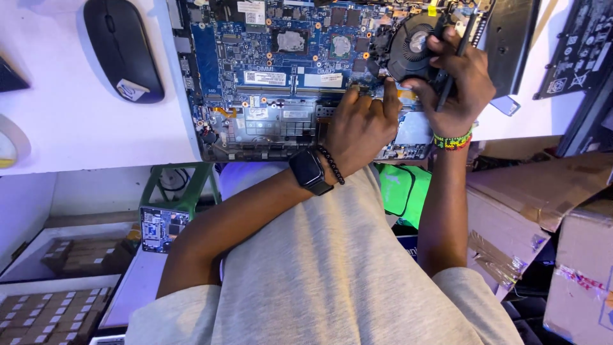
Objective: The person works on a disassembled laptop on a white workbench, using a screwdriver and a black pry tool to loosen and remove components from the exposed motherboard. They handle small screws and parts, reposition the laptop chassis, and press components into place on the board.
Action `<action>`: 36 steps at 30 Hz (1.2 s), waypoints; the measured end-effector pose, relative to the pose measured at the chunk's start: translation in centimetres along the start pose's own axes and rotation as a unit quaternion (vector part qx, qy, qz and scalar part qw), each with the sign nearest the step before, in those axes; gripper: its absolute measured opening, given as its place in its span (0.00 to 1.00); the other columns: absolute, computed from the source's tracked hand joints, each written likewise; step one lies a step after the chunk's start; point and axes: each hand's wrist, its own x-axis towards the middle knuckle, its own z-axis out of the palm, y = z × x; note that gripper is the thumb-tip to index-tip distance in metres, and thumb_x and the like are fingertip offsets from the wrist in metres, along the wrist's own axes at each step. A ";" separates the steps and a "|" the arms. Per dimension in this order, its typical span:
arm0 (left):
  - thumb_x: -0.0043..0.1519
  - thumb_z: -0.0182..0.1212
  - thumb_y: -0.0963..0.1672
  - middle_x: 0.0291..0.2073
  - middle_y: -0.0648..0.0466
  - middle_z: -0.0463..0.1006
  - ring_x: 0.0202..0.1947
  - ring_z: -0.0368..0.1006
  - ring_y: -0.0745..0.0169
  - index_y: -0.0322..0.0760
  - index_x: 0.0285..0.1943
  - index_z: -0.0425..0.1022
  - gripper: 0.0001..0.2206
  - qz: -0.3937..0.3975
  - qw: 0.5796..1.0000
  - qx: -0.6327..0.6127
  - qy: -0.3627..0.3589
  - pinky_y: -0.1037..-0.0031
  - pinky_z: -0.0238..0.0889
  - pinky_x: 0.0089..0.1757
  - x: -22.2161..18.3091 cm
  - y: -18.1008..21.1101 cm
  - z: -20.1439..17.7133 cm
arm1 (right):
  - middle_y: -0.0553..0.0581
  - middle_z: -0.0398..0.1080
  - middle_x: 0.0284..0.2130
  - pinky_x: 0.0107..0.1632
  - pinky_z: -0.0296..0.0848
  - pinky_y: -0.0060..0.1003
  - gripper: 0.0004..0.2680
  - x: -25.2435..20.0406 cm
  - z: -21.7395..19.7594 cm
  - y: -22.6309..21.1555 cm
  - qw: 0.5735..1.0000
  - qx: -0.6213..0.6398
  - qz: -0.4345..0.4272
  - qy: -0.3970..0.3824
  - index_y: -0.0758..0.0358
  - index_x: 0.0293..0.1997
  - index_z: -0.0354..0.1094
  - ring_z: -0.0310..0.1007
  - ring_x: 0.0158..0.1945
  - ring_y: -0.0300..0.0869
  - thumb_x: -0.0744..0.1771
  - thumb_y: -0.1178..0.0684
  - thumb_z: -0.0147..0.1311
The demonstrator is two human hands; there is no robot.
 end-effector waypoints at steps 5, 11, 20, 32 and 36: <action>0.67 0.58 0.42 0.18 0.58 0.71 0.24 0.69 0.60 0.25 0.56 0.77 0.13 -0.015 1.000 -0.018 -0.015 0.64 0.65 0.42 0.8 0.4 -0.7 | 0.71 0.77 0.51 0.61 0.67 0.52 0.15 -0.3 -0.2 0.2 1.000 -0.005 0.014 -0.007 0.75 0.43 0.69 0.72 0.63 0.58 0.68 0.52 0.72; 0.60 0.60 0.40 0.21 0.53 0.75 0.27 0.72 0.52 0.31 0.51 0.75 0.12 -0.061 0.993 -0.078 -0.066 0.61 0.60 0.39 1.6 -0.1 -1.4 | 0.70 0.78 0.51 0.58 0.68 0.53 0.16 -0.4 -0.2 0.5 1.000 -0.022 0.007 -0.016 0.76 0.44 0.70 0.75 0.60 0.59 0.68 0.48 0.71; 0.50 0.59 0.38 0.17 0.57 0.74 0.21 0.72 0.54 0.41 0.44 0.71 0.13 -0.138 0.984 -0.091 -0.064 0.64 0.61 0.38 2.6 1.2 -2.5 | 0.68 0.78 0.53 0.57 0.69 0.52 0.17 -0.7 -0.4 1.1 0.998 -0.048 0.016 -0.034 0.76 0.45 0.71 0.75 0.59 0.59 0.70 0.44 0.65; 0.61 0.61 0.43 0.22 0.54 0.76 0.25 0.71 0.52 0.33 0.55 0.73 0.15 -0.169 0.985 -0.040 0.017 0.61 0.58 0.38 2.0 2.3 -0.5 | 0.70 0.78 0.51 0.58 0.69 0.53 0.17 0.0 -0.2 0.8 1.000 -0.023 -0.002 -0.014 0.76 0.43 0.69 0.75 0.60 0.60 0.70 0.44 0.63; 0.60 0.63 0.43 0.20 0.54 0.72 0.24 0.68 0.52 0.33 0.58 0.73 0.17 -0.161 0.987 -0.012 0.028 0.62 0.59 0.38 1.7 2.5 0.0 | 0.70 0.78 0.50 0.55 0.70 0.52 0.17 0.0 -0.1 0.8 0.999 -0.026 -0.019 0.002 0.76 0.43 0.70 0.77 0.58 0.59 0.70 0.44 0.64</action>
